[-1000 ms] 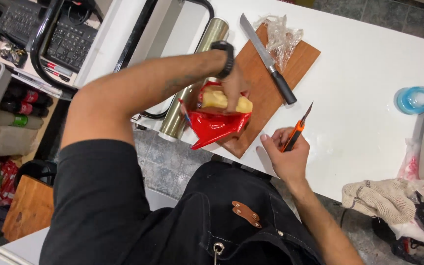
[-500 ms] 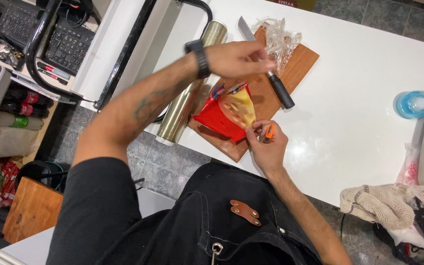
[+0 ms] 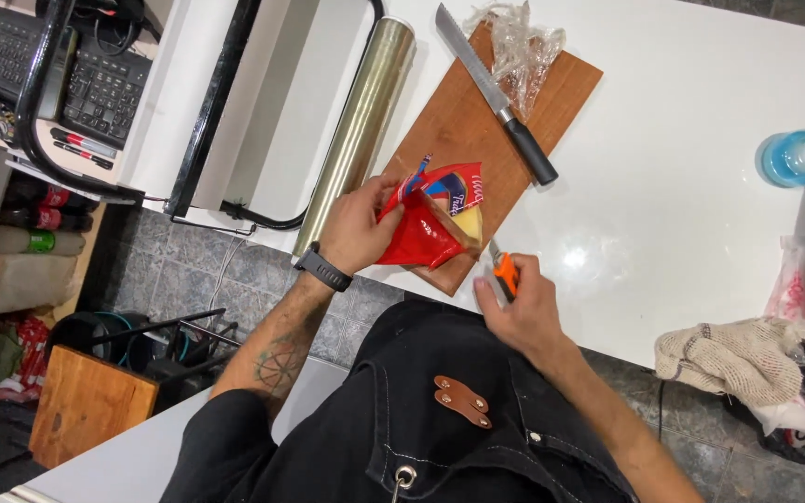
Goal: The person is packaging wedges of cheese by placing them in red plastic bags and then wrapping them in plastic cling film.
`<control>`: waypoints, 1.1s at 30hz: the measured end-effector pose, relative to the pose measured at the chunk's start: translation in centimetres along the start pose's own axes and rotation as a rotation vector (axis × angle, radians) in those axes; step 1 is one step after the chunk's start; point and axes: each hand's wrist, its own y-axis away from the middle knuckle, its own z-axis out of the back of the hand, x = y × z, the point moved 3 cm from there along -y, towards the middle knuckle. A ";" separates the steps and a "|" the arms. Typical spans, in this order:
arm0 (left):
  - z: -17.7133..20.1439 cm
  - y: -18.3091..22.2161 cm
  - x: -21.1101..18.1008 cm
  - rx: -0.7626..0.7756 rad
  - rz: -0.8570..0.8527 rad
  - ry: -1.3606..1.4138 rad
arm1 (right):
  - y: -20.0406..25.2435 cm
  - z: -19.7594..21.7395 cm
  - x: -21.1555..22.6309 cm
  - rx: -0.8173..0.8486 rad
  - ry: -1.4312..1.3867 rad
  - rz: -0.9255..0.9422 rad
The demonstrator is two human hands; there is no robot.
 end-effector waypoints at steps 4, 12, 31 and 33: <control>0.0 -0.2 1.4 -0.032 0.020 0.070 | 1.0 1.3 3.8 0.293 0.073 0.029; 4.6 -2.7 -7.7 0.307 -0.667 -0.193 | -1.2 -1.3 7.4 0.229 0.785 0.375; -1.9 -9.3 -8.4 0.880 -0.708 -0.537 | -2.2 -3.6 5.5 0.322 0.904 0.357; -1.8 -8.9 -9.0 0.865 -0.725 -0.592 | -1.8 -2.8 5.0 0.398 0.933 0.339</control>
